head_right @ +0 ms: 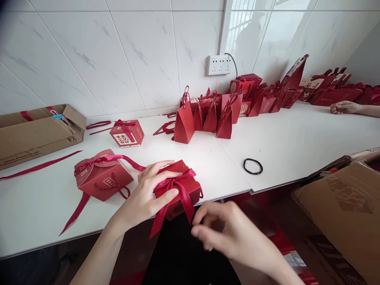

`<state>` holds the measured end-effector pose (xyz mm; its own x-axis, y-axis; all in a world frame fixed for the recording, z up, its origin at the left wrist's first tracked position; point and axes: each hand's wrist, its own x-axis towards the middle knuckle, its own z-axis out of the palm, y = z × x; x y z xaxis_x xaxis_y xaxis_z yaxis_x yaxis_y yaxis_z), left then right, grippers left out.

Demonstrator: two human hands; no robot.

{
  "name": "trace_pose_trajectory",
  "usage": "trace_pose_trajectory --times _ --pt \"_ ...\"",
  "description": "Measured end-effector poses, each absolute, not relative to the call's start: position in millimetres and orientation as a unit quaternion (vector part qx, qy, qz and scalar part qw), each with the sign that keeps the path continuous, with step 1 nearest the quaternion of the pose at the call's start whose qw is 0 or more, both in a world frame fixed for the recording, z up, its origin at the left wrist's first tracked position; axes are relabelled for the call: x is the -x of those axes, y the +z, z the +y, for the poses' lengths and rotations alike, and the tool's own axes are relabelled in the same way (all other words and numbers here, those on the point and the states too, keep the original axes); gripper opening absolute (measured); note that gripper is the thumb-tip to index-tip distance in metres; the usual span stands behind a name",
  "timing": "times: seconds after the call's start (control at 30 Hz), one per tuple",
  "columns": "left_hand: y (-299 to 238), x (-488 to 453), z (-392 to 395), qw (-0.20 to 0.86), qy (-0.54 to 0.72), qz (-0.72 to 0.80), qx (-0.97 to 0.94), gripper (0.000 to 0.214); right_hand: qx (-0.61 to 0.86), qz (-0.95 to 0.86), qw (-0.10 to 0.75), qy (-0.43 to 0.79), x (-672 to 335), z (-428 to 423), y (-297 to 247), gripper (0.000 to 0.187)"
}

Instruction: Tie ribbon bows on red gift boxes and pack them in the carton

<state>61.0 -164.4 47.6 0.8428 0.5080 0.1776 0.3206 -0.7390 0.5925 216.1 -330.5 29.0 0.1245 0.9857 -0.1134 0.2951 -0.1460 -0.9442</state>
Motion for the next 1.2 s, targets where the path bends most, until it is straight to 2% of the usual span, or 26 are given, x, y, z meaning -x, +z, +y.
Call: trace_pose_trajectory --times 0.1,0.17,0.27,0.33,0.4,0.5,0.83,1.03,1.07,1.1,1.17,1.2 --pt "45 -68 -153 0.328 0.169 0.176 -0.912 0.035 0.685 -0.476 0.488 0.258 -234 -313 37 0.035" --pt "41 -71 -148 0.361 0.220 0.150 -0.894 0.045 0.692 -0.479 0.500 0.205 -241 -295 37 0.036" --pt "34 -70 -151 0.382 0.367 0.216 -0.820 0.045 0.687 -0.493 0.481 0.232 -242 -272 33 0.041" --pt "32 -65 -157 0.384 0.410 0.315 -0.765 0.037 0.685 -0.482 0.484 0.254 -238 -264 30 0.044" --pt "33 -59 -165 0.401 0.371 0.389 -0.741 0.035 0.666 -0.467 0.504 0.289 -235 -261 28 0.045" --pt "35 -56 -171 0.445 0.305 0.407 -0.737 0.041 0.627 -0.445 0.538 0.345 -233 -260 25 0.047" --pt "26 -69 -188 0.443 0.393 0.435 -0.678 0.040 0.588 -0.354 0.610 0.396 -218 -257 17 0.050" --pt "17 -66 -187 0.536 0.402 0.407 -0.621 0.041 0.562 -0.406 0.626 0.358 -229 -266 7 0.044" --pt "17 -66 -183 0.561 0.396 0.395 -0.610 0.041 0.548 -0.441 0.625 0.337 -235 -268 5 0.047" --pt "17 -65 -180 0.585 0.388 0.390 -0.596 0.039 0.540 -0.482 0.614 0.316 -242 -270 4 0.060" --pt "19 -66 -175 0.621 0.369 0.395 -0.567 0.036 0.541 -0.570 0.550 0.284 -253 -272 4 0.098" --pt "21 -66 -175 0.633 0.357 0.398 -0.560 0.038 0.547 -0.606 0.505 0.279 -257 -272 4 0.111"
